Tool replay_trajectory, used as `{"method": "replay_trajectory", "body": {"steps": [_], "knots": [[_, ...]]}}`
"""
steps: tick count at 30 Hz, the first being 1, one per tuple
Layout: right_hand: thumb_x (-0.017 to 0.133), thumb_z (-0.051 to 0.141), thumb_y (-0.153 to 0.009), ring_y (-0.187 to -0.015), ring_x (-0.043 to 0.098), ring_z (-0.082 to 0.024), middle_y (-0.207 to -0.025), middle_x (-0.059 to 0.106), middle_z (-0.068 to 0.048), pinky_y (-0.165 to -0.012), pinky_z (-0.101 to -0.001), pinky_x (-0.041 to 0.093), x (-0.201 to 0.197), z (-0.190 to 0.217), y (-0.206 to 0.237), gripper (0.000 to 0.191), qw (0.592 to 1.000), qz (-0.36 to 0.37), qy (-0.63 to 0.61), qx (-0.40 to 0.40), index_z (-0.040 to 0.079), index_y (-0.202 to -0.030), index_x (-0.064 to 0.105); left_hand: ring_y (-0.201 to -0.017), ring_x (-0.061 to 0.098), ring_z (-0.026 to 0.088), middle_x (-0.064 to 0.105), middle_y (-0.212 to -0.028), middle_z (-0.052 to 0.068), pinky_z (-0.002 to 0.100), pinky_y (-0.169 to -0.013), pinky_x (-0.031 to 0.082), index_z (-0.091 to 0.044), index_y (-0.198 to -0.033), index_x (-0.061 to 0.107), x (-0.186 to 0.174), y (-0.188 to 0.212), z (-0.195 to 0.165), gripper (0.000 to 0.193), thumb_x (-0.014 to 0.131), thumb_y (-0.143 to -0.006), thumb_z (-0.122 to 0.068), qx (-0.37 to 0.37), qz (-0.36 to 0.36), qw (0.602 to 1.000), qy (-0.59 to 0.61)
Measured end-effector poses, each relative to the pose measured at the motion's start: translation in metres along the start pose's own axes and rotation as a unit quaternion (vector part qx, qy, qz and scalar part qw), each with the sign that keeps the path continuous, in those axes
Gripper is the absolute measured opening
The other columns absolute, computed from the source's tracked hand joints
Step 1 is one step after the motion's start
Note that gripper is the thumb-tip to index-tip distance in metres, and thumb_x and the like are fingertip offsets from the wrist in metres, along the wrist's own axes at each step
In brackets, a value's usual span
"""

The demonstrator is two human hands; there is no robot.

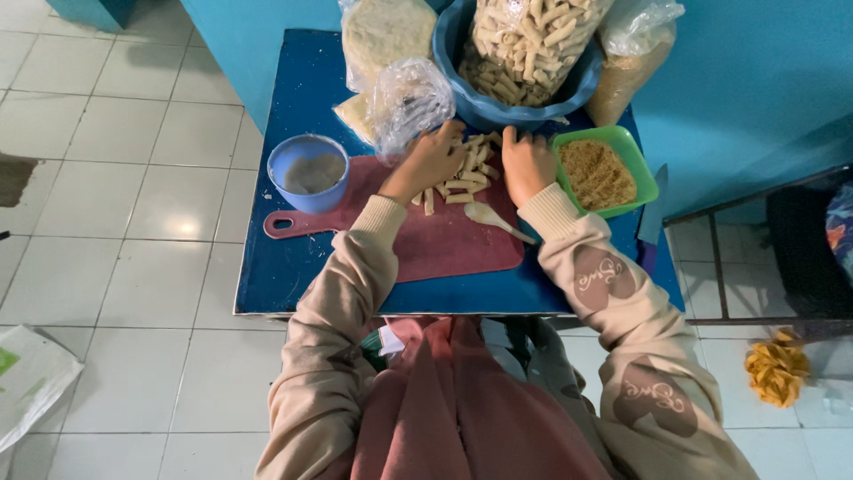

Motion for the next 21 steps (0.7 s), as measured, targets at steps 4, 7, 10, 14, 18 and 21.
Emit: {"method": "replay_trajectory", "body": {"steps": [4, 7, 10, 14, 18, 21], "knots": [[0.056, 0.006, -0.093, -0.078, 0.069, -0.038, -0.086, 0.070, -0.017, -0.060, -0.0455, 0.057, 0.009, 0.004, -0.005, 0.026, 0.999, 0.015, -0.043, 0.017, 0.003, -0.118, 0.060, -0.114, 0.065, 0.041, 0.070, -0.125, 0.017, 0.049, -0.100, 0.047, -0.012, -0.138, 0.057, -0.001, -0.012, -0.009, 0.047, 0.057, -0.095, -0.029, -0.012, 0.050, 0.999, -0.014], [0.057, 0.007, -0.092, -0.082, 0.070, -0.037, -0.087, 0.071, -0.015, -0.062, -0.0460, 0.058, 0.007, 0.008, -0.003, 0.020, 0.998, 0.012, -0.066, 0.021, 0.004, -0.111, 0.062, -0.117, 0.065, 0.039, 0.069, -0.125, 0.018, 0.045, -0.103, 0.048, -0.016, -0.138, 0.061, 0.001, -0.021, -0.006, 0.047, 0.058, -0.093, -0.028, -0.040, 0.106, 0.993, -0.023], [0.057, 0.006, -0.092, -0.086, 0.071, -0.036, -0.090, 0.072, -0.016, -0.065, -0.0460, 0.059, 0.006, 0.009, -0.004, 0.015, 0.997, 0.029, -0.069, 0.035, 0.003, -0.105, 0.065, -0.118, 0.065, 0.037, 0.068, -0.128, 0.017, 0.043, -0.101, 0.050, -0.015, -0.133, 0.066, 0.007, -0.027, -0.001, 0.046, 0.057, -0.088, -0.023, -0.005, 0.102, 0.995, 0.007], [0.059, 0.003, -0.088, -0.089, 0.071, -0.039, -0.095, 0.072, -0.016, -0.065, -0.0469, 0.059, 0.006, 0.012, -0.009, 0.014, 0.996, 0.000, -0.079, 0.049, 0.003, -0.099, 0.066, -0.126, 0.062, 0.038, 0.067, -0.140, 0.014, 0.041, -0.101, 0.051, -0.009, -0.120, 0.068, 0.014, -0.032, 0.000, 0.027, 0.054, -0.099, -0.020, 0.219, 0.094, 0.953, -0.185], [0.057, 0.002, -0.091, -0.088, 0.068, -0.042, -0.103, 0.071, -0.016, -0.071, -0.0500, 0.057, 0.004, 0.009, -0.014, 0.010, 0.989, -0.018, -0.135, 0.062, 0.004, -0.098, 0.065, -0.119, 0.063, 0.034, 0.071, -0.127, 0.013, 0.044, -0.099, 0.050, -0.016, -0.127, 0.070, 0.013, -0.033, 0.000, 0.037, 0.049, -0.097, -0.019, 0.042, 0.107, 0.993, -0.031], [0.057, -0.001, -0.087, -0.085, 0.066, -0.045, -0.101, 0.069, -0.021, -0.067, -0.0512, 0.054, 0.004, 0.005, -0.010, 0.019, 0.981, -0.063, -0.182, 0.020, 0.003, -0.104, 0.063, -0.118, 0.062, 0.036, 0.068, -0.128, 0.016, 0.044, -0.103, 0.048, -0.013, -0.131, 0.069, 0.009, -0.031, 0.000, 0.039, 0.049, -0.097, -0.019, 0.076, 0.115, 0.990, -0.012]]}}
Point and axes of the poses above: each hand's wrist, its own y-axis away from the middle knuckle, its own x-axis out of the palm, z = x × y, the point moved 1 cm from there along -y, towards the middle knuckle
